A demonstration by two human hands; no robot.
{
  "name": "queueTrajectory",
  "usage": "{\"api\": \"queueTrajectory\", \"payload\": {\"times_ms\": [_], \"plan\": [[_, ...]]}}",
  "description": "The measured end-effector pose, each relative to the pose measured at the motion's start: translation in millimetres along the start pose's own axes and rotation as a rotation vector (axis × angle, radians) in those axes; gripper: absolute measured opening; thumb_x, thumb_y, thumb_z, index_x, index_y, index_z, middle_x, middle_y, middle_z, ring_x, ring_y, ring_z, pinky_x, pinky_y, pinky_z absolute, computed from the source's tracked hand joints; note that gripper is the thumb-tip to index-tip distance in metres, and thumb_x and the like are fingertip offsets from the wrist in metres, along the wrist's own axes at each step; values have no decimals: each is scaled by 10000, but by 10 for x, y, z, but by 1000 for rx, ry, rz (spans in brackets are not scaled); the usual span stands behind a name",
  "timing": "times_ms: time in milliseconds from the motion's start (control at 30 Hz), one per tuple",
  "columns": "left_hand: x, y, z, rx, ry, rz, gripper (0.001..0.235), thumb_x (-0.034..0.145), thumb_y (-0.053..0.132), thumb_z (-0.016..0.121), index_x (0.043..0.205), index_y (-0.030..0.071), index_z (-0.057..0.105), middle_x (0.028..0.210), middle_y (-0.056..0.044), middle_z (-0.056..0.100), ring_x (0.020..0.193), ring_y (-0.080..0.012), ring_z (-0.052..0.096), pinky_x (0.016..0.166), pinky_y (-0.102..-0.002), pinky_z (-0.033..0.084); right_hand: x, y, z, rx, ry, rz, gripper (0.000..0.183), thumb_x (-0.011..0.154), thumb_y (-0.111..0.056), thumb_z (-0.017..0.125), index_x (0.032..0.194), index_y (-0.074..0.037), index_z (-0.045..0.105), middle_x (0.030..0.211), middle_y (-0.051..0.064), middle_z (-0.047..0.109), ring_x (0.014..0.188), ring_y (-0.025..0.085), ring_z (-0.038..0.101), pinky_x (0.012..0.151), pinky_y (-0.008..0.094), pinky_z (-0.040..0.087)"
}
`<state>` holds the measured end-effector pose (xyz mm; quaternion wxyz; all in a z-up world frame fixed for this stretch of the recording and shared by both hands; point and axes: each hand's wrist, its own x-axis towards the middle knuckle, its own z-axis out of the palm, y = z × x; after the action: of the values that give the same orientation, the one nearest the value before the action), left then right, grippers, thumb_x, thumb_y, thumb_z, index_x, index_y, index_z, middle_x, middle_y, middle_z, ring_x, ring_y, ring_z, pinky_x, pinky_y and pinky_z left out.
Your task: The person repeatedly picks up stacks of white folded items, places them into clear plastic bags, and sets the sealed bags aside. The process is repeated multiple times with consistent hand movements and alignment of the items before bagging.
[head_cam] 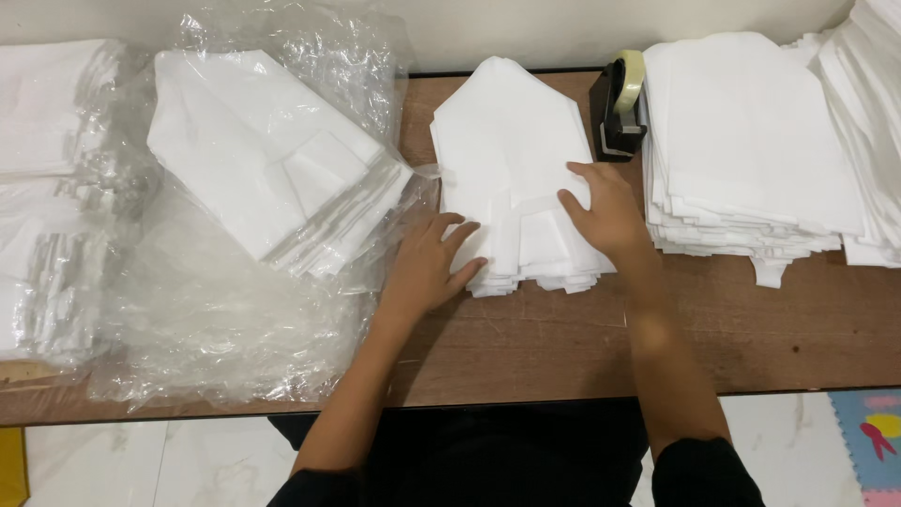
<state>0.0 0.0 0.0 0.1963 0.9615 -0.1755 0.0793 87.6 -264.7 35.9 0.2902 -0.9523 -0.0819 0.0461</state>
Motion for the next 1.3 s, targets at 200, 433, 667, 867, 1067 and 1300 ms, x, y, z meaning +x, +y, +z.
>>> {"api": "queueTrajectory", "payload": {"times_ms": [200, 433, 667, 867, 1067, 1300], "plan": [[67, -213, 369, 16, -184, 70, 700, 775, 613, 697, 1394, 318, 560, 1472, -126, 482, 1367, -475, 418, 1098, -637, 357, 155, 569, 110, -103, -79, 196, 588, 980, -359, 632, 1445, -23, 503, 1372, 238, 476, 1224, 358, 553, 919, 441, 555], [-42, -434, 543, -104, 71, 163, 429, 838, 523, 726, 1207, 303, 702, 1302, 0, 612, 1301, -378, 512, 1095, -525, 377, 32, 492, 71, 93, 57, 125, 583, 899, -235, 753, 1382, 16, 545, 1183, 193, 536, 1033, 306, 625, 825, 423, 566], [-37, -484, 648, -533, 325, 201, 191, 732, 250, 890, 855, 165, 772, 1074, 28, 740, 1179, -239, 631, 1174, -395, 359, -34, 686, 218, 382, 237, 7, 484, 839, -148, 835, 1264, -20, 644, 959, 169, 637, 835, 197, 601, 730, 301, 547], [-76, -300, 381, -782, 461, 90, 119, 775, 103, 851, 853, 96, 762, 1127, -82, 702, 1242, -340, 578, 1130, -457, 424, -113, 627, 177, 849, 205, 51, 531, 892, -87, 710, 1385, -46, 517, 977, 86, 597, 857, 134, 622, 745, 260, 577], [-116, -221, 491, -1204, 553, -5, 365, 814, 186, 811, 1087, 86, 590, 1452, -110, 392, 1370, -336, 449, 1157, -427, 407, -97, 649, 151, 1124, -80, 147, 654, 874, -99, 603, 1493, -20, 410, 1193, 175, 628, 997, 223, 671, 826, 346, 590], [-104, 0, 458, -1548, 533, -354, 807, 960, 194, 621, 1572, 122, 102, 1653, -144, 13, 1515, -379, -19, 1221, -551, 41, -95, 577, 182, 1103, -225, 27, 845, 847, 54, 502, 1574, -171, 135, 1462, 291, 423, 1203, 378, 553, 968, 520, 508]]}}
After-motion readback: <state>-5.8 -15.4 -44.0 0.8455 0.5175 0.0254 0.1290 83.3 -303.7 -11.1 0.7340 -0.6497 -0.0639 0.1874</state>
